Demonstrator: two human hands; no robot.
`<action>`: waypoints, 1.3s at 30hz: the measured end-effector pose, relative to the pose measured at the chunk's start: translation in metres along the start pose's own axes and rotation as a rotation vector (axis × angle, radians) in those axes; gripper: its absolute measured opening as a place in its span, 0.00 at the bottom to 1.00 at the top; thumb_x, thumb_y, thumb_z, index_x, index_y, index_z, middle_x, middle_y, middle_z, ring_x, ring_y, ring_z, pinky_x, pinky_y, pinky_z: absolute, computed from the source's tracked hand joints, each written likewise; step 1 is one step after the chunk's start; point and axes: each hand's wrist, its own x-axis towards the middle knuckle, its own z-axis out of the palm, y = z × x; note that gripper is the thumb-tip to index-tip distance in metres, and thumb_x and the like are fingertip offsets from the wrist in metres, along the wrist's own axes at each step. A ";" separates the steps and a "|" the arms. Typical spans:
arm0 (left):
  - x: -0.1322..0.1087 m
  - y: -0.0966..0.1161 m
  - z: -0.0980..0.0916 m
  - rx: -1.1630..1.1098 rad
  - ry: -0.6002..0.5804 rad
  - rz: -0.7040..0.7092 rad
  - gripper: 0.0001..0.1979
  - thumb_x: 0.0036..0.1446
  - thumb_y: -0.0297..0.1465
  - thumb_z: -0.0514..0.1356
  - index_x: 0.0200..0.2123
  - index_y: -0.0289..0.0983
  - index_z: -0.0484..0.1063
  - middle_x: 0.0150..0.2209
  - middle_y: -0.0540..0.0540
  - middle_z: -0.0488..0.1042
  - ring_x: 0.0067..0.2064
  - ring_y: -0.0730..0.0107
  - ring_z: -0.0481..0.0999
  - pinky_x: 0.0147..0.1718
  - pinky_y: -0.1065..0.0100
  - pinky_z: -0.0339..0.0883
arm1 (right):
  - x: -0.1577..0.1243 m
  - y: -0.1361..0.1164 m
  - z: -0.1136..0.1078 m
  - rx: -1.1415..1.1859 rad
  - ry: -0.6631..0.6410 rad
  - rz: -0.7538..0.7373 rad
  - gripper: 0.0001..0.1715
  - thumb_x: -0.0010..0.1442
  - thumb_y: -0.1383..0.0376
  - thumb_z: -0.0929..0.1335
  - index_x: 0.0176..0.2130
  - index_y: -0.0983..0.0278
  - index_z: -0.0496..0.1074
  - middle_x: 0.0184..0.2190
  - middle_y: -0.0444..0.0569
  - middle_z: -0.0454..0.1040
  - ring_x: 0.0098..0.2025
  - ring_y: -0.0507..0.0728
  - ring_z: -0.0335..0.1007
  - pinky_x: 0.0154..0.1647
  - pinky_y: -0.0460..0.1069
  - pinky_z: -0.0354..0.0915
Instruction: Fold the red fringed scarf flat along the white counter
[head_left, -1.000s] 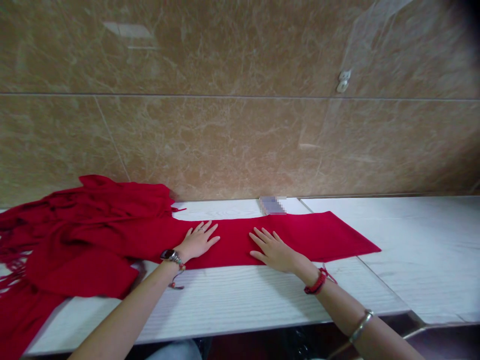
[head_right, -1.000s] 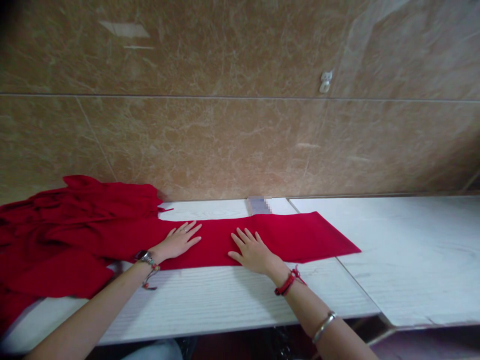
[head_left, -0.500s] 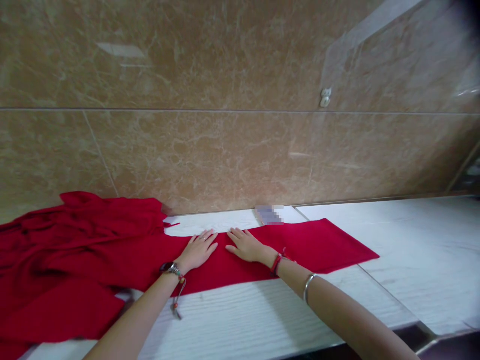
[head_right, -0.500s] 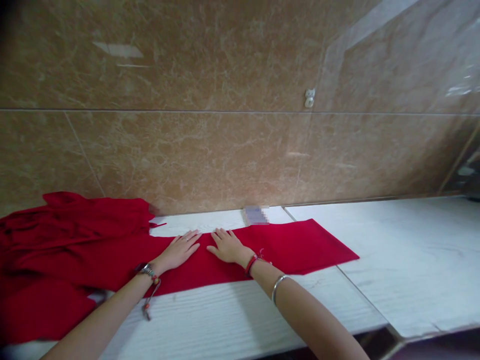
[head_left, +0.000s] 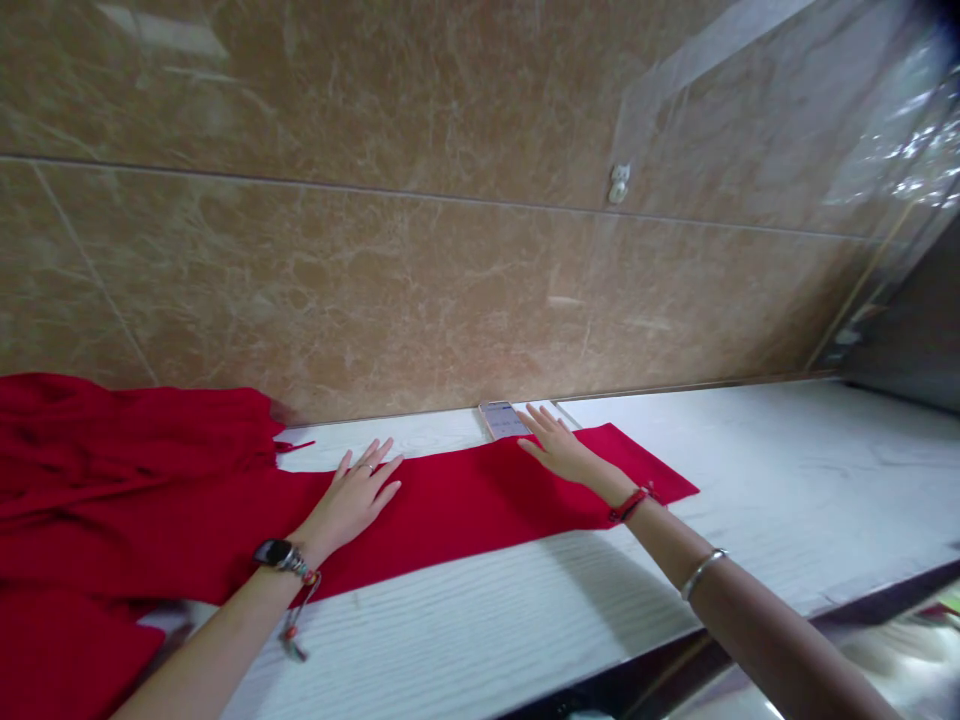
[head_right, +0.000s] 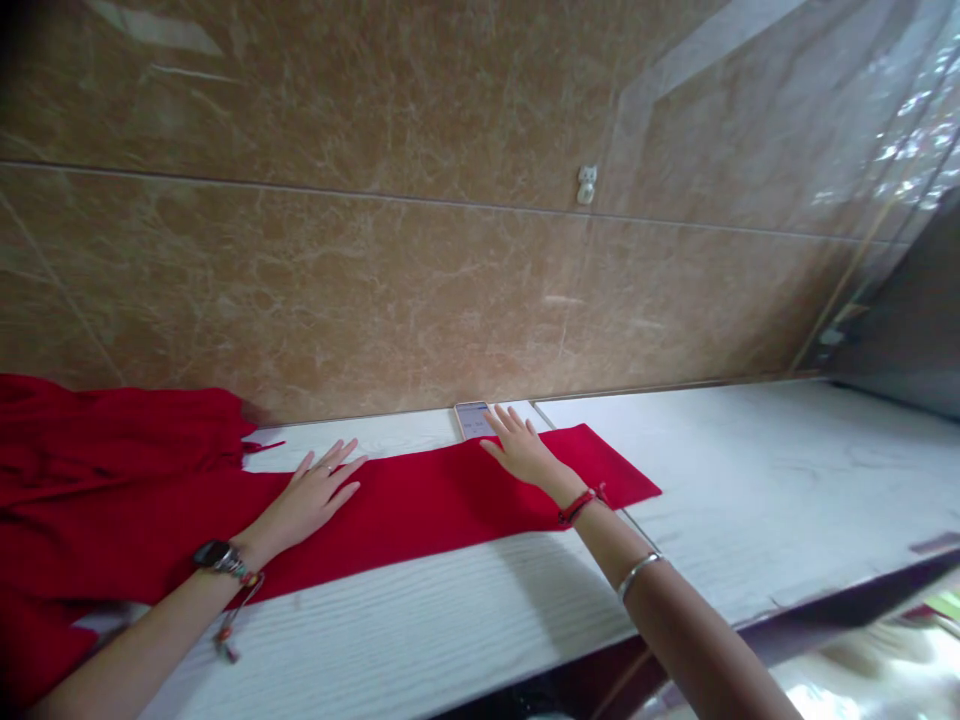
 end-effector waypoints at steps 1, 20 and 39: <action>0.000 0.001 0.000 -0.017 -0.015 0.029 0.23 0.61 0.39 0.41 0.58 0.43 0.54 0.63 0.46 0.44 0.63 0.61 0.41 0.58 0.52 0.39 | -0.007 0.016 0.002 -0.027 -0.039 0.020 0.31 0.62 0.54 0.54 0.61 0.64 0.48 0.62 0.56 0.45 0.63 0.64 0.36 0.56 0.65 0.48; 0.000 0.003 0.005 -0.105 -0.199 0.017 0.25 0.60 0.43 0.40 0.60 0.47 0.48 0.62 0.49 0.46 0.62 0.64 0.45 0.57 0.53 0.41 | -0.059 0.107 -0.006 -0.319 -0.049 0.311 0.29 0.63 0.60 0.52 0.59 0.71 0.51 0.62 0.61 0.46 0.63 0.66 0.37 0.56 0.64 0.47; -0.006 0.046 -0.008 -0.052 0.066 0.293 0.20 0.59 0.38 0.44 0.50 0.40 0.67 0.53 0.45 0.66 0.55 0.61 0.62 0.53 0.58 0.54 | -0.129 0.066 -0.066 0.038 -0.142 -0.168 0.16 0.58 0.65 0.61 0.46 0.61 0.70 0.44 0.50 0.73 0.46 0.57 0.68 0.47 0.53 0.65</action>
